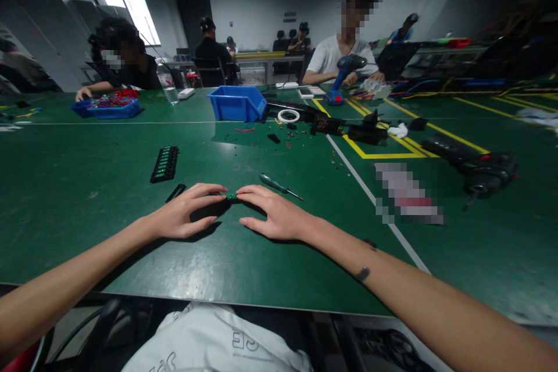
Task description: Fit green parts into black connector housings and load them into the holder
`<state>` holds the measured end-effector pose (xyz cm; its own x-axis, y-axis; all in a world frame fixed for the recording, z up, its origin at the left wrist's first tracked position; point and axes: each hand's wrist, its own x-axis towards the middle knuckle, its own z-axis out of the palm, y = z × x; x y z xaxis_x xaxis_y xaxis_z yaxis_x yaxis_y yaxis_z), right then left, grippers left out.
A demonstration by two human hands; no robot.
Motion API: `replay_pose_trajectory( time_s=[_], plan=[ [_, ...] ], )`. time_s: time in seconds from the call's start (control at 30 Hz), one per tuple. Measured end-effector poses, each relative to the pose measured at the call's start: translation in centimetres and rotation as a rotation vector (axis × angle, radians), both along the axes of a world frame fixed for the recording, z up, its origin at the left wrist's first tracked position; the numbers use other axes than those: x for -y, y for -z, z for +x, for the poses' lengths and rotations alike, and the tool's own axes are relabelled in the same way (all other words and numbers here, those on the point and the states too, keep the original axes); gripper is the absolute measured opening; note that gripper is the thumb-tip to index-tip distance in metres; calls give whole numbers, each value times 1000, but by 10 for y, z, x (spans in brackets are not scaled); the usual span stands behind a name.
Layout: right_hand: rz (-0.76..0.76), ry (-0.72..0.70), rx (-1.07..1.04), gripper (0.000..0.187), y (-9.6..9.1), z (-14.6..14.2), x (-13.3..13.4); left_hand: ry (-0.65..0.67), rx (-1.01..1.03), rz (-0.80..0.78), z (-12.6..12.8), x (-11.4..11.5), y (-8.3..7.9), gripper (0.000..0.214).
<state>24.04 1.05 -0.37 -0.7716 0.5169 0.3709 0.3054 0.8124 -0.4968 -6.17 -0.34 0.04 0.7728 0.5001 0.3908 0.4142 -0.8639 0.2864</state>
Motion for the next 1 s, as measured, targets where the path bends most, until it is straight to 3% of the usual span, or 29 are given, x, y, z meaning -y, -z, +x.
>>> replay_pose_trajectory(
  time_s=[1.0],
  plan=[
    [-5, -5, -8, 53, 0, 0, 0, 6, -2, 4, 0, -2, 2, 55]
  ],
)
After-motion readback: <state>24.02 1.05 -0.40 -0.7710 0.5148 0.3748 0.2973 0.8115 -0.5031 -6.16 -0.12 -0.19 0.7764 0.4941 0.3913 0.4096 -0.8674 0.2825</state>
